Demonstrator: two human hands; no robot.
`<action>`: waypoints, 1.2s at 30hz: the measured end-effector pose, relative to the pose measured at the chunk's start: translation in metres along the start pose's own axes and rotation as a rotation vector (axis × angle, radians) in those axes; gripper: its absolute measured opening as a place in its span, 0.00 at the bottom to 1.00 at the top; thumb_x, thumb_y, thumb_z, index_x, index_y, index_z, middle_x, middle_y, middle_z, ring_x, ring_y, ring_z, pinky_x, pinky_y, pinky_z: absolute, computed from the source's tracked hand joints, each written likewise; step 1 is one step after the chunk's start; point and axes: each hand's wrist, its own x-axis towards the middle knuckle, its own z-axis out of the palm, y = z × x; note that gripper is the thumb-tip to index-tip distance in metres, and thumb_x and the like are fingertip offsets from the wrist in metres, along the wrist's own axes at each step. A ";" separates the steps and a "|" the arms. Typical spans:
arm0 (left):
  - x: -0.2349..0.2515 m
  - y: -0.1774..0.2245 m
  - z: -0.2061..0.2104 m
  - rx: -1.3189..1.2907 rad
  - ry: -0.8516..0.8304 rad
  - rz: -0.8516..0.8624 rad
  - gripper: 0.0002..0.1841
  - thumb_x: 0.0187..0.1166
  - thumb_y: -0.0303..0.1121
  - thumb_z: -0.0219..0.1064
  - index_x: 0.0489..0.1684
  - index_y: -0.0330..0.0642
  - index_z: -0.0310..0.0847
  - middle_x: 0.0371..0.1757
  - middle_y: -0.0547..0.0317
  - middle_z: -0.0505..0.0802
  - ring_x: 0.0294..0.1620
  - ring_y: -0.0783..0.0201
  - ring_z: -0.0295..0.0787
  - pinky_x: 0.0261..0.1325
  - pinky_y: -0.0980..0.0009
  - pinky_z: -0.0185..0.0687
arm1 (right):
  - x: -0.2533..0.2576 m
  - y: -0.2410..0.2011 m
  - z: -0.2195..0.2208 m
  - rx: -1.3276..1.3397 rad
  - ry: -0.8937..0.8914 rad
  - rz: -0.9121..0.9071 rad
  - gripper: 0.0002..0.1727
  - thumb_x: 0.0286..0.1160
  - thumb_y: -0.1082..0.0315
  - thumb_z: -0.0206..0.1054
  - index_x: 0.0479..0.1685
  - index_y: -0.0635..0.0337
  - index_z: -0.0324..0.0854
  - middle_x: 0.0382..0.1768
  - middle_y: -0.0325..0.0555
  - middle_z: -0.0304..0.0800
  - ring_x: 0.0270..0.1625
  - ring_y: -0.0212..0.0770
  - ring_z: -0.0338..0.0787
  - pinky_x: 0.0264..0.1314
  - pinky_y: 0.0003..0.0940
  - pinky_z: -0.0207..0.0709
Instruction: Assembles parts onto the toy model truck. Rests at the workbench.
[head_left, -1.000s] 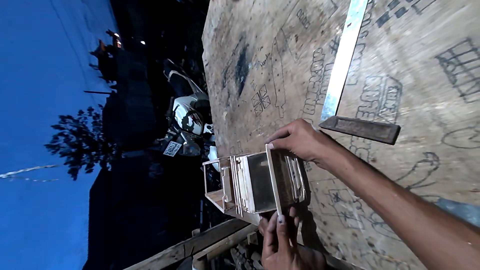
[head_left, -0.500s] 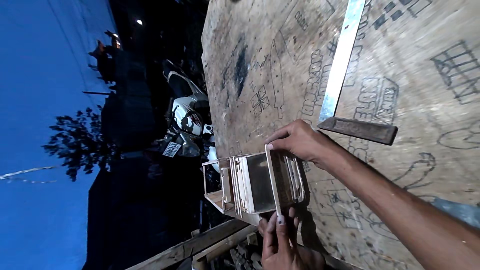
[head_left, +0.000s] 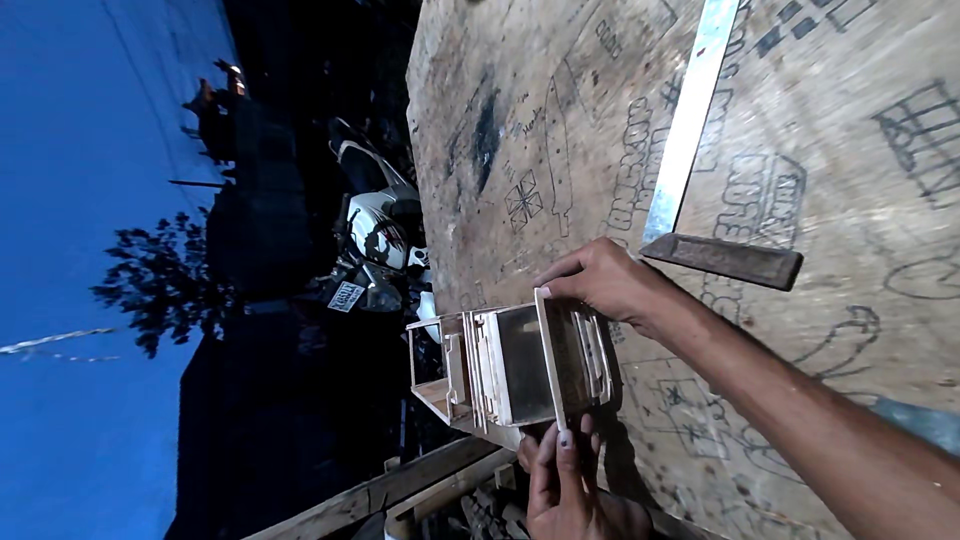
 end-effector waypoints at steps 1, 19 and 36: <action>0.000 0.001 0.001 0.003 0.000 -0.003 0.10 0.84 0.17 0.60 0.57 0.22 0.82 0.43 0.42 0.96 0.42 0.52 0.98 0.51 0.60 0.95 | 0.000 0.000 0.000 0.000 -0.001 0.001 0.06 0.73 0.61 0.78 0.44 0.42 0.98 0.43 0.39 0.97 0.48 0.40 0.93 0.53 0.51 0.83; -0.001 0.001 0.002 0.000 0.017 -0.014 0.10 0.84 0.17 0.60 0.57 0.22 0.83 0.43 0.40 0.96 0.41 0.51 0.98 0.51 0.60 0.96 | 0.001 0.000 -0.001 0.010 -0.007 0.014 0.05 0.73 0.61 0.78 0.44 0.42 0.98 0.41 0.39 0.97 0.44 0.39 0.93 0.50 0.48 0.84; 0.000 0.000 0.002 -0.012 0.013 -0.011 0.10 0.83 0.16 0.60 0.56 0.21 0.82 0.43 0.39 0.95 0.40 0.51 0.98 0.49 0.59 0.96 | -0.001 -0.001 -0.001 0.018 -0.007 0.023 0.06 0.73 0.61 0.78 0.44 0.42 0.98 0.42 0.39 0.97 0.45 0.38 0.93 0.51 0.49 0.83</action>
